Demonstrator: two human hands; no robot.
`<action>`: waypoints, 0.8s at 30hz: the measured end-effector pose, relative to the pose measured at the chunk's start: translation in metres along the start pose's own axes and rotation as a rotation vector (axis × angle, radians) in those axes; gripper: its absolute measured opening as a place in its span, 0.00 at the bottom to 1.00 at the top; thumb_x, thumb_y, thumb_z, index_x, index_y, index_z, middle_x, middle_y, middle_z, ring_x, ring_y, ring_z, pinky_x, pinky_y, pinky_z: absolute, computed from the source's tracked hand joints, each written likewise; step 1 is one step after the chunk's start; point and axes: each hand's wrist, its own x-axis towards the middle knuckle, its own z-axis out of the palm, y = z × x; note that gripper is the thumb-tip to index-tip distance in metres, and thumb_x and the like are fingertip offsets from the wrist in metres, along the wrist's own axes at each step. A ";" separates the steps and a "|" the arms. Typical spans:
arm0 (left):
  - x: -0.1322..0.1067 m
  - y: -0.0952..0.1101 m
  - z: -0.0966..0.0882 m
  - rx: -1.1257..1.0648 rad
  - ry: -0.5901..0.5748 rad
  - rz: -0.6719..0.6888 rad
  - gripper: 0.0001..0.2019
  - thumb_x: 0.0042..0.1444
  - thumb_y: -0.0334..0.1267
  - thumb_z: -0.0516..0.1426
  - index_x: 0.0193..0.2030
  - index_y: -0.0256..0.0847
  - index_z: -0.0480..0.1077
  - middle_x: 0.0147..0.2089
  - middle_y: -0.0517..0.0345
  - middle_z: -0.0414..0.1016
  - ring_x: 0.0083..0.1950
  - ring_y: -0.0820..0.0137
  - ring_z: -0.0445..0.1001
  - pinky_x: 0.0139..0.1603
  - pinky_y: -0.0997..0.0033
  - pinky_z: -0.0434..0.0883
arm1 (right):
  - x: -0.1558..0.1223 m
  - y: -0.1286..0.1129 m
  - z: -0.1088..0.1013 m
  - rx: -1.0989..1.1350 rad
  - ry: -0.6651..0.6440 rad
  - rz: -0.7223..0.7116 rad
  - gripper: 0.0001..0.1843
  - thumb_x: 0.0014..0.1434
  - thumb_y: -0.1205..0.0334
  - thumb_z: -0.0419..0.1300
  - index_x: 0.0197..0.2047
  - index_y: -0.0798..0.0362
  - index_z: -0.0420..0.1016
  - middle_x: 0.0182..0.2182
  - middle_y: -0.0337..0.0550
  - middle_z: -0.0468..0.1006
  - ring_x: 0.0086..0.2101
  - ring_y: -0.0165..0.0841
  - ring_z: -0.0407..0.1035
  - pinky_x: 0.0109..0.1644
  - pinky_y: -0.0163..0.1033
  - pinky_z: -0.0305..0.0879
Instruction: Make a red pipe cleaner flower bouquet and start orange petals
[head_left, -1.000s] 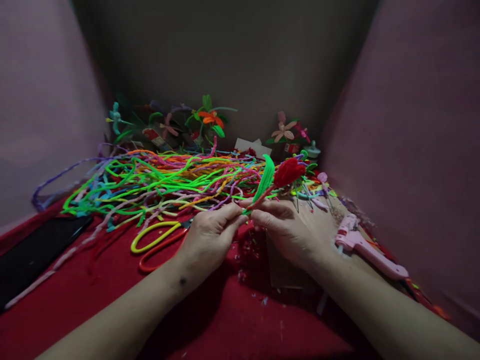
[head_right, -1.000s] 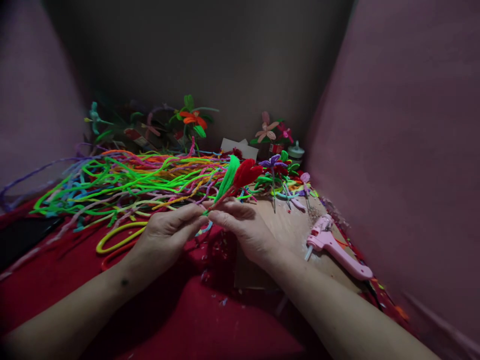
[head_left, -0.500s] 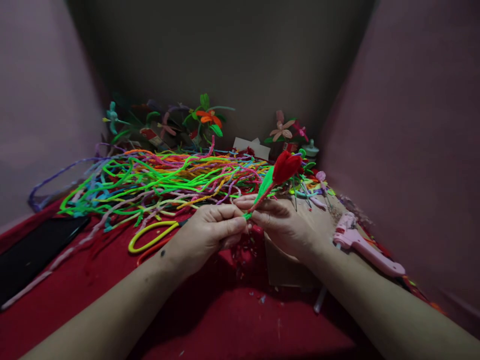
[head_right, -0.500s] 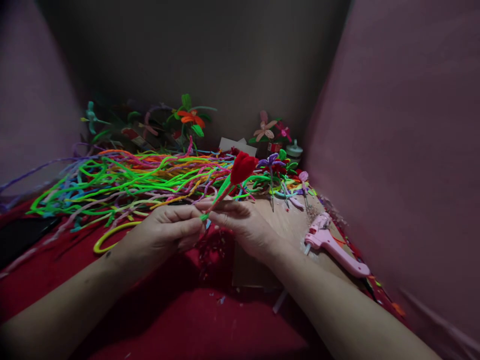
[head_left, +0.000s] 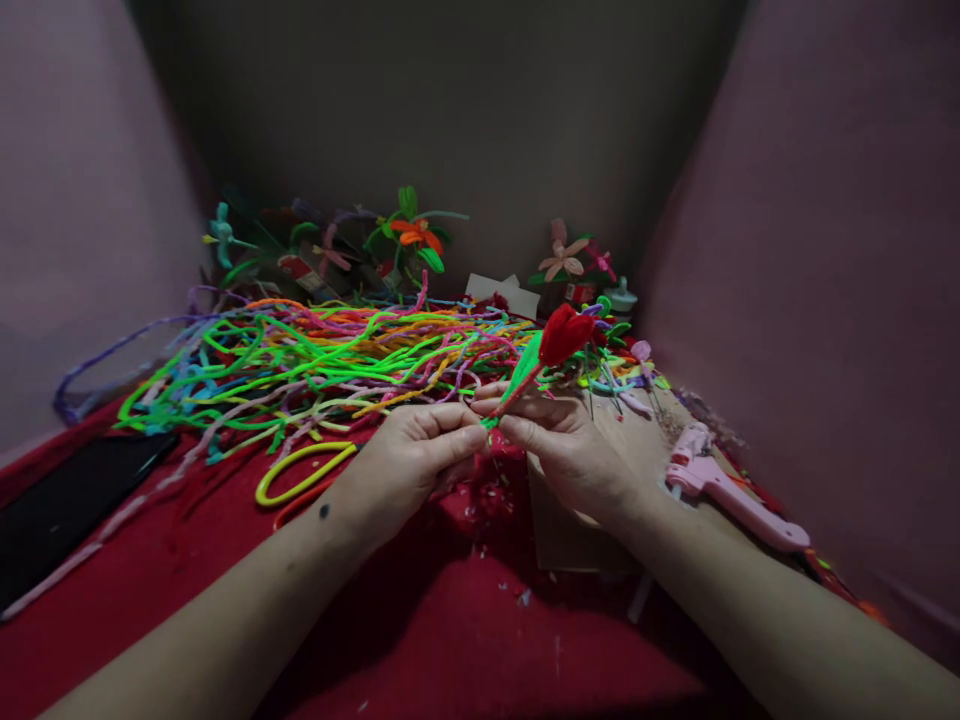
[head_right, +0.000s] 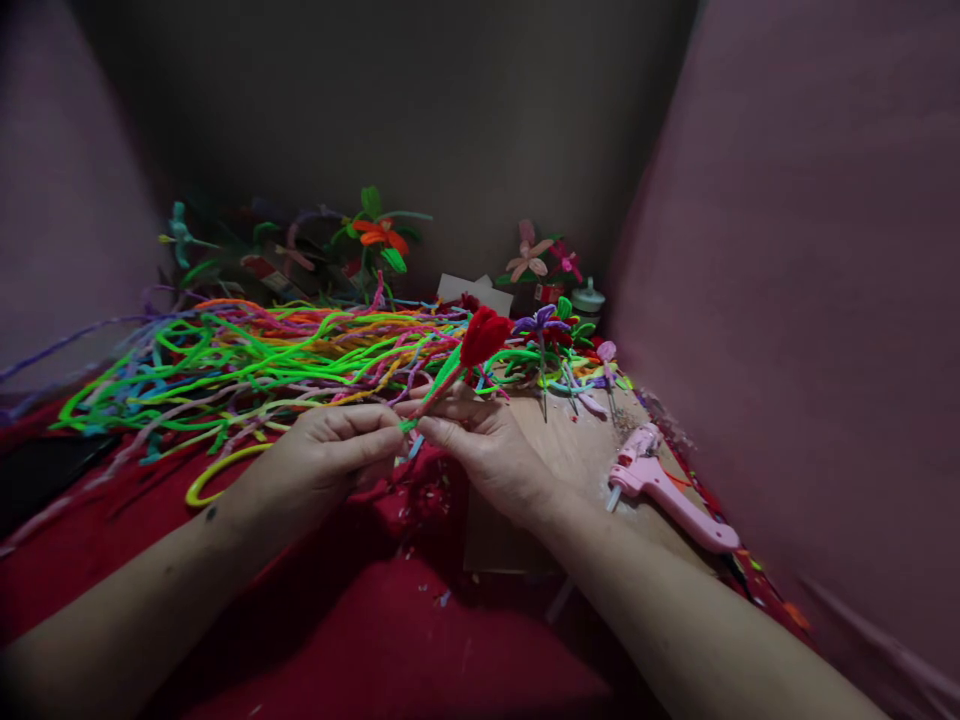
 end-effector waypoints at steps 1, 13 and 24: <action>-0.001 0.002 0.001 0.040 0.030 0.004 0.12 0.54 0.40 0.58 0.24 0.35 0.66 0.18 0.68 0.57 0.19 0.83 0.50 0.19 0.79 0.47 | 0.000 0.002 -0.001 0.003 -0.009 0.002 0.12 0.55 0.64 0.62 0.42 0.39 0.79 0.40 0.36 0.81 0.44 0.33 0.72 0.56 0.46 0.62; 0.001 -0.001 0.000 -0.129 -0.087 -0.043 0.13 0.53 0.39 0.58 0.22 0.36 0.64 0.17 0.67 0.57 0.18 0.83 0.49 0.19 0.80 0.46 | 0.001 0.000 -0.002 -0.026 -0.035 0.029 0.10 0.56 0.62 0.61 0.41 0.40 0.80 0.40 0.37 0.81 0.45 0.34 0.72 0.57 0.47 0.60; -0.002 0.001 0.008 0.089 0.000 0.022 0.12 0.55 0.42 0.55 0.24 0.38 0.66 0.17 0.67 0.57 0.18 0.80 0.51 0.19 0.78 0.51 | -0.003 0.004 0.008 0.155 0.089 0.093 0.08 0.55 0.63 0.61 0.38 0.46 0.81 0.38 0.39 0.80 0.45 0.35 0.70 0.57 0.47 0.59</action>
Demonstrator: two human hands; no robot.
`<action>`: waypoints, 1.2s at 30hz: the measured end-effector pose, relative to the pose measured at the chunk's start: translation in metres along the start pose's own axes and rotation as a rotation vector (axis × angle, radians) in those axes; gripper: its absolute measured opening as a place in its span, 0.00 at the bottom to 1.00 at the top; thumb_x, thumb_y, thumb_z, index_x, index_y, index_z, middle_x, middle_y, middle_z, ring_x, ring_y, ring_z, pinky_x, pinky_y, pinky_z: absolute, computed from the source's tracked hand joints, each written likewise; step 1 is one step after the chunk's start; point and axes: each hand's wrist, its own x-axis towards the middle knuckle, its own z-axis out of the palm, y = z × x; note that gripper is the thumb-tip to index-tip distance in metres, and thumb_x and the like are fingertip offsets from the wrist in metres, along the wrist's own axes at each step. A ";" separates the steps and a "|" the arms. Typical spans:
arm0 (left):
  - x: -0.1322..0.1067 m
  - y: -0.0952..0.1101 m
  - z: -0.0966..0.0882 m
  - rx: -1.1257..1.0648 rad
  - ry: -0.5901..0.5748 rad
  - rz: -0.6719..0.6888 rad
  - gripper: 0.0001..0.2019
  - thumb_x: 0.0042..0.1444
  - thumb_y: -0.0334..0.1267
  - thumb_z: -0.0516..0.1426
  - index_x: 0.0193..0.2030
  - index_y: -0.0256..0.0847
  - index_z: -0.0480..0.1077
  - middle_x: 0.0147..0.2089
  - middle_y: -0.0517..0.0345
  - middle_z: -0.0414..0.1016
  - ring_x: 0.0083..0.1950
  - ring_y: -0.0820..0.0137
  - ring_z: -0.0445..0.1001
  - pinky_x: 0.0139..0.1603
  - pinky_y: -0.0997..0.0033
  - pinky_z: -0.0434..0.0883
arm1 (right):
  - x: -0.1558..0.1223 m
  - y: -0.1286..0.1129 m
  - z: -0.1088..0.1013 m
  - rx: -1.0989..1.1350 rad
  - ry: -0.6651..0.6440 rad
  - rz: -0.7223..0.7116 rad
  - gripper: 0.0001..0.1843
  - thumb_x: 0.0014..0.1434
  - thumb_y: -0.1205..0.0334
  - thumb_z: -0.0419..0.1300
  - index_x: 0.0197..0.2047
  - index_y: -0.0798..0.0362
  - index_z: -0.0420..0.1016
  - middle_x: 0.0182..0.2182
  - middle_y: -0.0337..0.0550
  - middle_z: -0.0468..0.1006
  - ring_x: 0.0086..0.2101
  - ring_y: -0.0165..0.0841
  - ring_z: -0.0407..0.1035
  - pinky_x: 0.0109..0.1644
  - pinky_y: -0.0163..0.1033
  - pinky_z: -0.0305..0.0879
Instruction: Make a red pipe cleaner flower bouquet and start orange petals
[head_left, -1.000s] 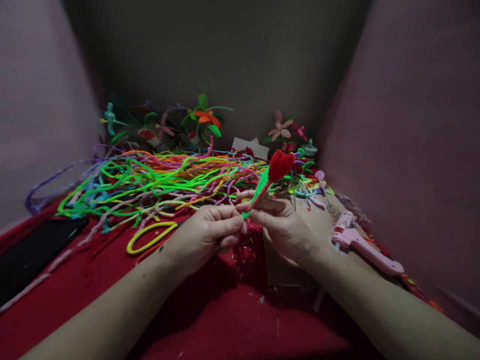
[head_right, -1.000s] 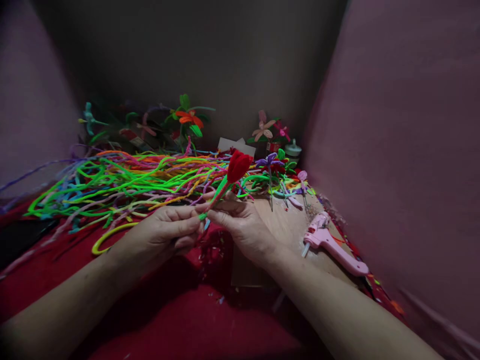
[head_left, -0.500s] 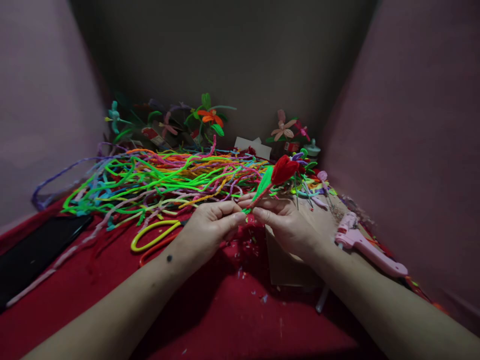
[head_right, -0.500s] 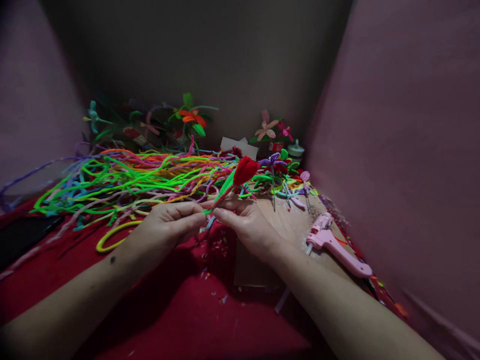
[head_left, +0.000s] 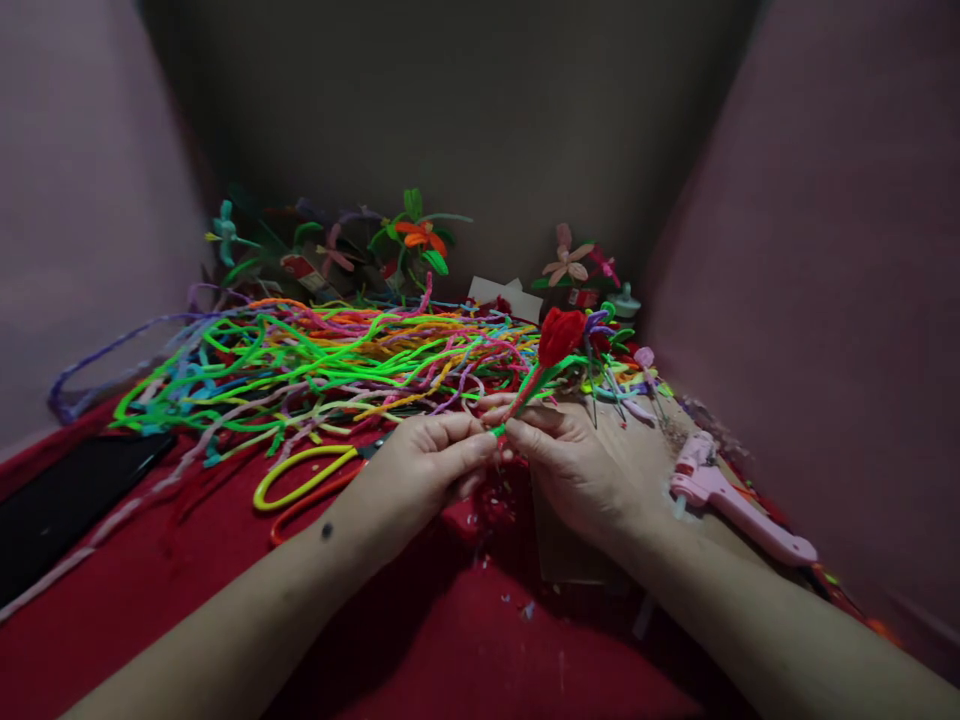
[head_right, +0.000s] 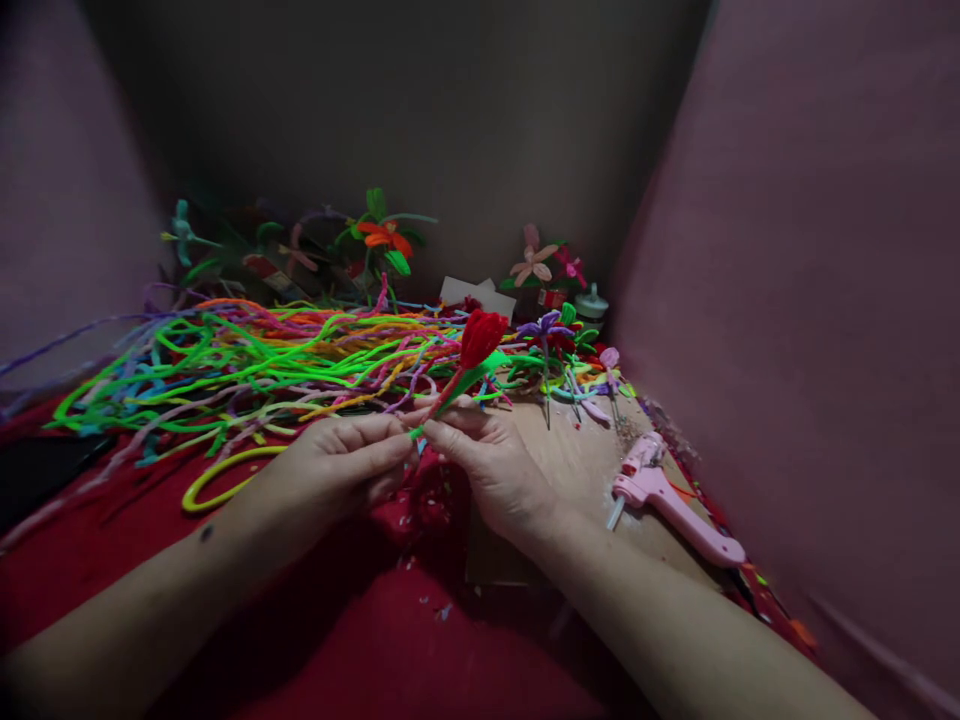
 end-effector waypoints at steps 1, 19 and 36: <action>-0.001 -0.002 0.001 0.174 0.090 0.095 0.11 0.55 0.42 0.54 0.26 0.38 0.68 0.19 0.65 0.61 0.20 0.78 0.56 0.21 0.78 0.55 | 0.000 0.000 0.000 -0.020 0.014 -0.012 0.08 0.55 0.62 0.61 0.38 0.46 0.81 0.37 0.39 0.80 0.43 0.35 0.71 0.56 0.47 0.60; -0.001 0.006 -0.002 -0.064 0.010 0.060 0.06 0.52 0.37 0.58 0.28 0.38 0.73 0.23 0.64 0.67 0.22 0.80 0.59 0.23 0.81 0.58 | -0.001 -0.013 0.000 -0.340 -0.026 -0.067 0.12 0.57 0.63 0.60 0.43 0.41 0.79 0.41 0.37 0.80 0.47 0.34 0.70 0.57 0.45 0.62; -0.003 -0.005 0.001 0.370 0.197 0.216 0.09 0.56 0.41 0.55 0.39 0.40 0.72 0.27 0.60 0.71 0.25 0.74 0.65 0.28 0.76 0.61 | -0.002 -0.007 0.002 -0.219 0.025 -0.058 0.12 0.57 0.64 0.59 0.43 0.44 0.79 0.42 0.39 0.79 0.47 0.36 0.70 0.58 0.47 0.58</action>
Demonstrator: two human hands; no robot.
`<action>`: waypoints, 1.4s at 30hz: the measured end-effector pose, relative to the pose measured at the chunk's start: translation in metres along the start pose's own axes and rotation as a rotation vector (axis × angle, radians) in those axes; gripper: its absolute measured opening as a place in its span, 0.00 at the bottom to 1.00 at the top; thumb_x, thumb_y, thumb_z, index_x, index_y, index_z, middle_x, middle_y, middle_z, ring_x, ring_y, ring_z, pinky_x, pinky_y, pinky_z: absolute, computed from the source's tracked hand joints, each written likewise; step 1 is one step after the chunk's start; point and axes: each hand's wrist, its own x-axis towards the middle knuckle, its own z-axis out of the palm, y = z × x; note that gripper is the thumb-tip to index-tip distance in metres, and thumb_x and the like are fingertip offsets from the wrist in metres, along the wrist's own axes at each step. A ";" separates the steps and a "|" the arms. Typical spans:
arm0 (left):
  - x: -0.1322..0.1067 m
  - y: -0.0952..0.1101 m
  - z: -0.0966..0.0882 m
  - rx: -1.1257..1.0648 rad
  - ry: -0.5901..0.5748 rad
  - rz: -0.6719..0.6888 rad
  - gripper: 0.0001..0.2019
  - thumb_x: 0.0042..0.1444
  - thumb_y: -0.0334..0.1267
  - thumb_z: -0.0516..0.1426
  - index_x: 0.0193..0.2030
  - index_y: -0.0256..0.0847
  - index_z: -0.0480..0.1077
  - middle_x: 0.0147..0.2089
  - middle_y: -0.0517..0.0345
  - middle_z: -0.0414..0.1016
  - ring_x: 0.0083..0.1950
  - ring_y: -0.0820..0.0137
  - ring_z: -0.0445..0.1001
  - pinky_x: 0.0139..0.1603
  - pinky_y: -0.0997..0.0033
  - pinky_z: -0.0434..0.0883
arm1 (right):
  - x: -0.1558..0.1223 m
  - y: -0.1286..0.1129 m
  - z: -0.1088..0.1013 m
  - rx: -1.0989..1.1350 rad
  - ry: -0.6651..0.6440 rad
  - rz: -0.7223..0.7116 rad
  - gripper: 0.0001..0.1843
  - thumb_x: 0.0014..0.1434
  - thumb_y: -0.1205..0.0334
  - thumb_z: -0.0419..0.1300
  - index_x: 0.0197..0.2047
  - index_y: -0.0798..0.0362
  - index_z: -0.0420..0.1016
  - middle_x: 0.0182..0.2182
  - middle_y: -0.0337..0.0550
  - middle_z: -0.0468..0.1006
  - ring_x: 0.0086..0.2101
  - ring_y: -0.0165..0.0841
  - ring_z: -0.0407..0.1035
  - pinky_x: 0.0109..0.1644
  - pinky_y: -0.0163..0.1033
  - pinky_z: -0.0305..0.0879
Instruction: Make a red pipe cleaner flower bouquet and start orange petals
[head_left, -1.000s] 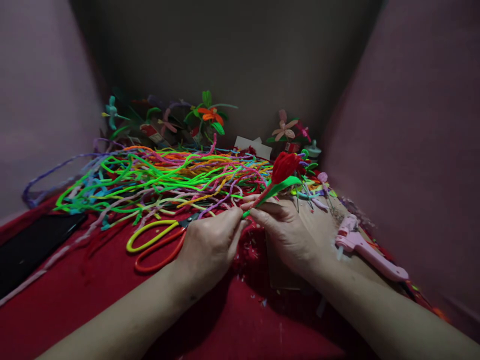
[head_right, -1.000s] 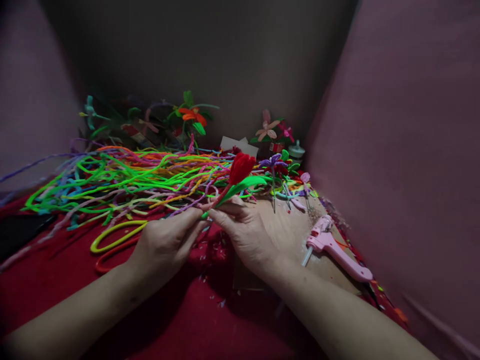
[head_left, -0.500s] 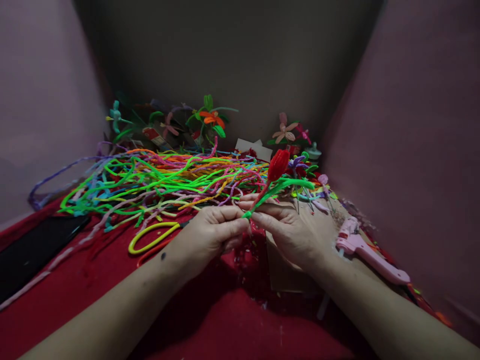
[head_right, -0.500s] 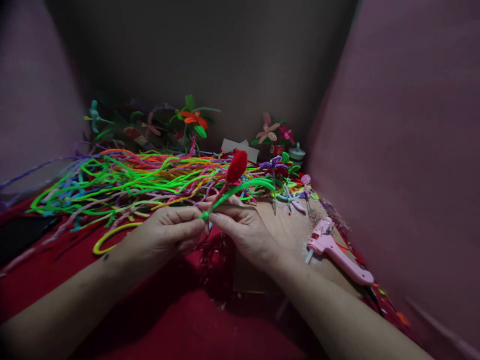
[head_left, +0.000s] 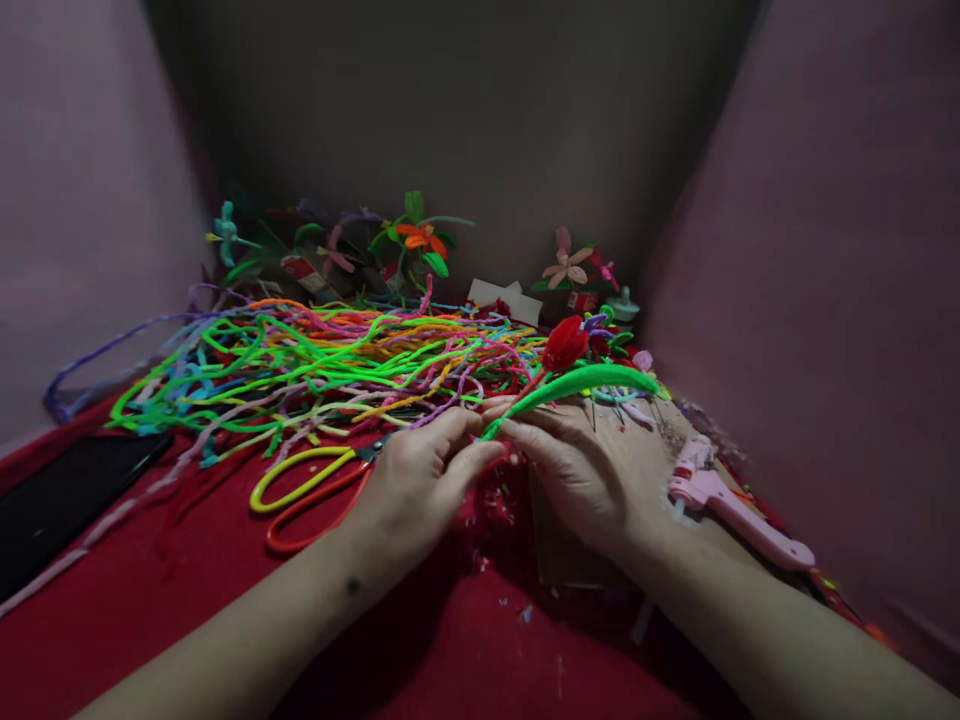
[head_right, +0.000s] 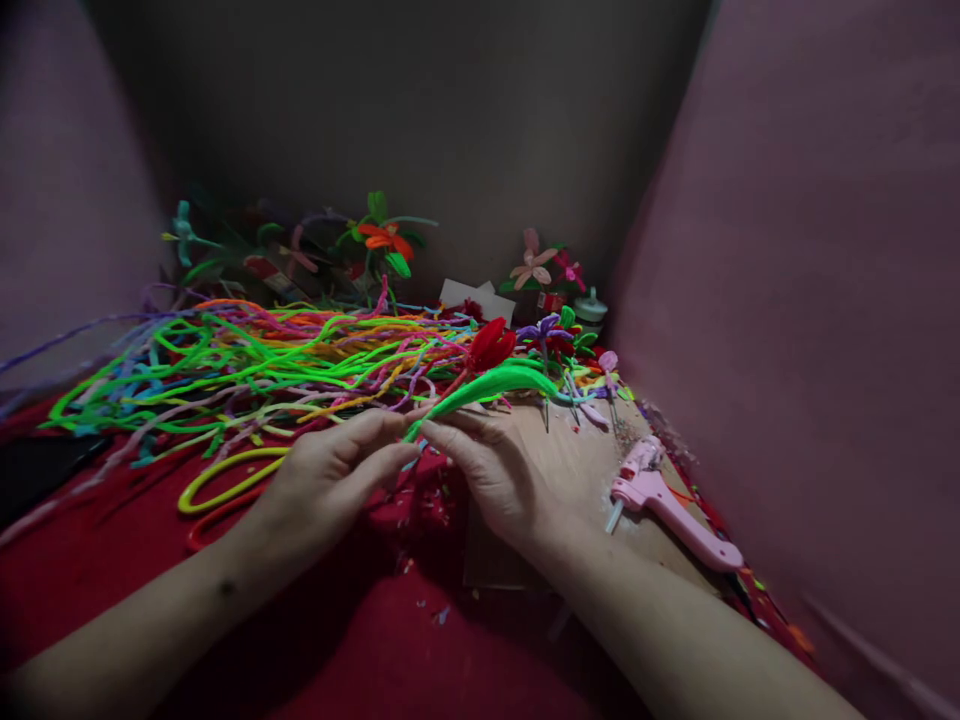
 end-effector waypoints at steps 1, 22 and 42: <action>-0.001 -0.002 0.002 0.180 0.063 0.085 0.11 0.56 0.41 0.55 0.43 0.42 0.72 0.31 0.57 0.74 0.29 0.71 0.68 0.32 0.74 0.63 | 0.000 0.000 0.000 -0.029 0.009 -0.016 0.11 0.58 0.63 0.59 0.43 0.45 0.79 0.42 0.39 0.79 0.46 0.36 0.70 0.58 0.47 0.59; 0.002 0.008 -0.003 -0.032 -0.025 0.005 0.08 0.55 0.37 0.54 0.30 0.39 0.72 0.25 0.63 0.66 0.26 0.75 0.61 0.29 0.77 0.59 | 0.004 -0.006 0.000 0.050 -0.084 0.054 0.10 0.54 0.60 0.62 0.41 0.43 0.80 0.38 0.38 0.81 0.41 0.35 0.73 0.53 0.47 0.65; 0.005 0.001 -0.004 -0.657 -0.383 -0.273 0.09 0.55 0.38 0.55 0.27 0.36 0.67 0.18 0.68 0.55 0.19 0.81 0.46 0.20 0.78 0.45 | 0.003 0.004 -0.009 0.232 -0.110 0.089 0.06 0.49 0.61 0.67 0.34 0.43 0.82 0.36 0.39 0.81 0.40 0.36 0.72 0.50 0.47 0.63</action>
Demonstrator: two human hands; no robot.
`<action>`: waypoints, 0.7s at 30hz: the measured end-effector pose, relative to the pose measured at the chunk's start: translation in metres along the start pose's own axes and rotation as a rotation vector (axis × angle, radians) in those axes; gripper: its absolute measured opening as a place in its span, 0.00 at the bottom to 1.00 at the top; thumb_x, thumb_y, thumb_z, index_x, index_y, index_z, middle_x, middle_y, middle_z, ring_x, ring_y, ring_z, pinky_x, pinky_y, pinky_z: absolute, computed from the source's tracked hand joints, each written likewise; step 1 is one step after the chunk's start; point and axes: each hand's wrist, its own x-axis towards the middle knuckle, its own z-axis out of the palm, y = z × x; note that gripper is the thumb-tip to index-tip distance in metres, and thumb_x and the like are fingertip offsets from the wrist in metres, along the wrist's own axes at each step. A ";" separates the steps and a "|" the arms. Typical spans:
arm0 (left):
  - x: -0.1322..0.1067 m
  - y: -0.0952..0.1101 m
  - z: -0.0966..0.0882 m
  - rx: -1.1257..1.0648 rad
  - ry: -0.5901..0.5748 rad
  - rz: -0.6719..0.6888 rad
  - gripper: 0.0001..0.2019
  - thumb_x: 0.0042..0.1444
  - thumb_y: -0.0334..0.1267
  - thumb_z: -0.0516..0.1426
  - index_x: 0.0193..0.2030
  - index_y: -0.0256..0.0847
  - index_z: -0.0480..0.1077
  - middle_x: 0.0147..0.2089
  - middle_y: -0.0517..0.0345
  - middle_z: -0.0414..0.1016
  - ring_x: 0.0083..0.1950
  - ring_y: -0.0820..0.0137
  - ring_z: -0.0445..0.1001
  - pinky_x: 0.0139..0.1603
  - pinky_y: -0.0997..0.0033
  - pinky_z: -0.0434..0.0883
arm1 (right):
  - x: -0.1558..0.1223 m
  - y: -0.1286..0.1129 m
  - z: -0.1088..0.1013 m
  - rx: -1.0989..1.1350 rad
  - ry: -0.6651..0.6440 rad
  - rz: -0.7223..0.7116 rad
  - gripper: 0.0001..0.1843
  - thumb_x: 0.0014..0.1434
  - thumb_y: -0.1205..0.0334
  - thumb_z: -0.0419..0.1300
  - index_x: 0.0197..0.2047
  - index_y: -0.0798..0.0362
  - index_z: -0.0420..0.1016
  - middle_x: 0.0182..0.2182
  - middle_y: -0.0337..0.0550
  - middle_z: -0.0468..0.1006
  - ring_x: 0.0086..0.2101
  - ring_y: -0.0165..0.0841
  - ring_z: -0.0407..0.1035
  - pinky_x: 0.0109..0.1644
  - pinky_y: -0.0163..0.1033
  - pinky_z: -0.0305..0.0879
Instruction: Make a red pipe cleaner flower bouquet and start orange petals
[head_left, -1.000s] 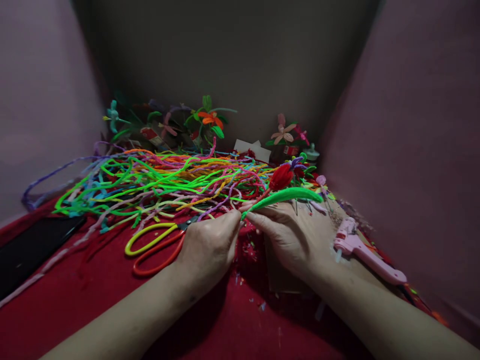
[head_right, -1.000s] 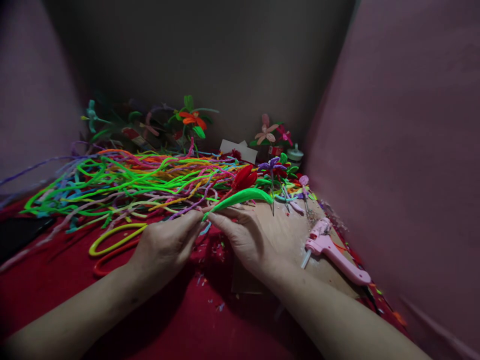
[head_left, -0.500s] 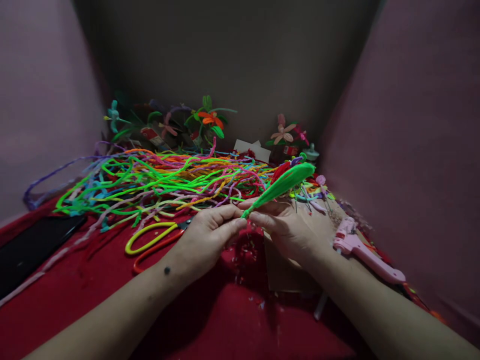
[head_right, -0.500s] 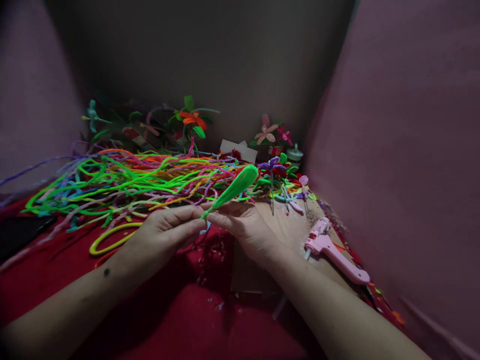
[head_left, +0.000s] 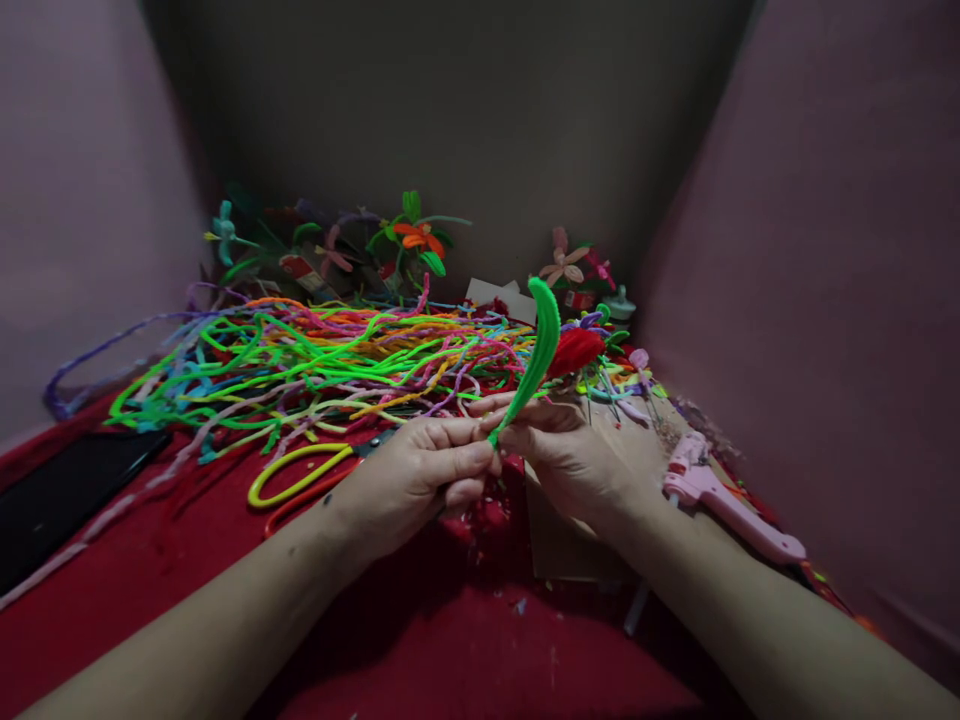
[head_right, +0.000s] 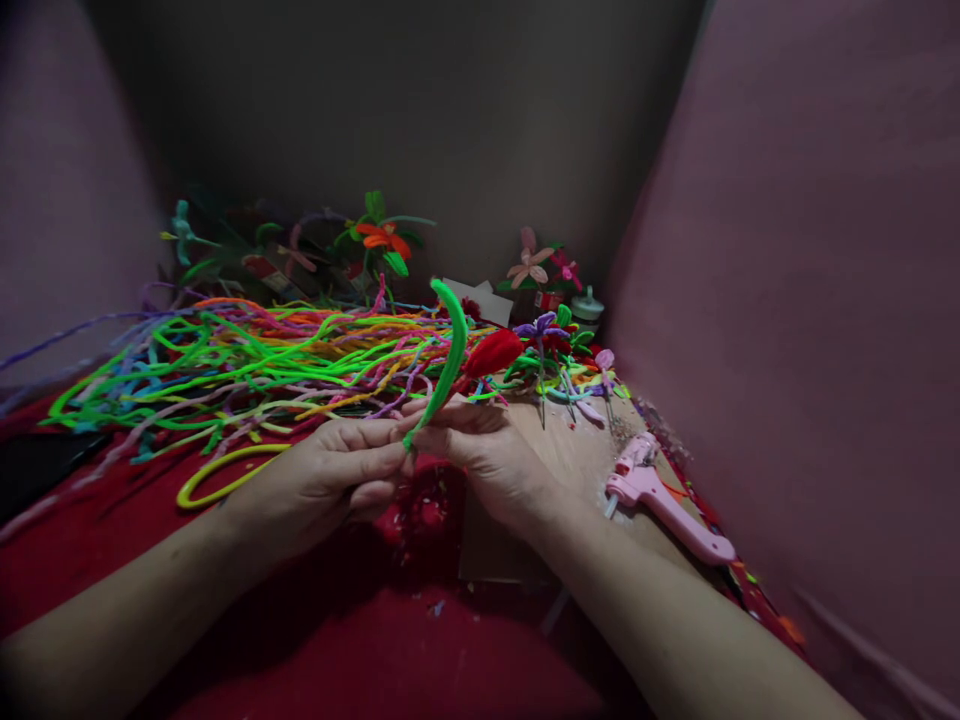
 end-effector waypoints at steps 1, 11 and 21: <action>-0.001 0.001 0.001 0.083 0.020 0.025 0.11 0.56 0.39 0.54 0.26 0.36 0.67 0.18 0.68 0.55 0.19 0.81 0.47 0.21 0.78 0.47 | 0.000 -0.001 0.002 -0.004 0.029 -0.003 0.05 0.49 0.61 0.67 0.33 0.43 0.82 0.36 0.39 0.81 0.39 0.36 0.72 0.50 0.46 0.63; -0.003 -0.019 -0.001 1.061 0.430 0.543 0.11 0.59 0.37 0.50 0.35 0.38 0.73 0.30 0.56 0.74 0.29 0.73 0.69 0.34 0.74 0.63 | -0.003 0.005 0.005 -0.080 0.154 -0.040 0.07 0.49 0.63 0.66 0.34 0.46 0.82 0.34 0.39 0.79 0.41 0.35 0.70 0.53 0.45 0.61; -0.003 0.007 0.006 0.567 0.342 0.257 0.12 0.55 0.35 0.54 0.21 0.37 0.64 0.19 0.67 0.58 0.23 0.79 0.56 0.24 0.79 0.56 | 0.001 0.006 -0.002 0.039 0.097 0.023 0.09 0.49 0.67 0.67 0.32 0.42 0.81 0.30 0.32 0.80 0.35 0.29 0.71 0.49 0.40 0.62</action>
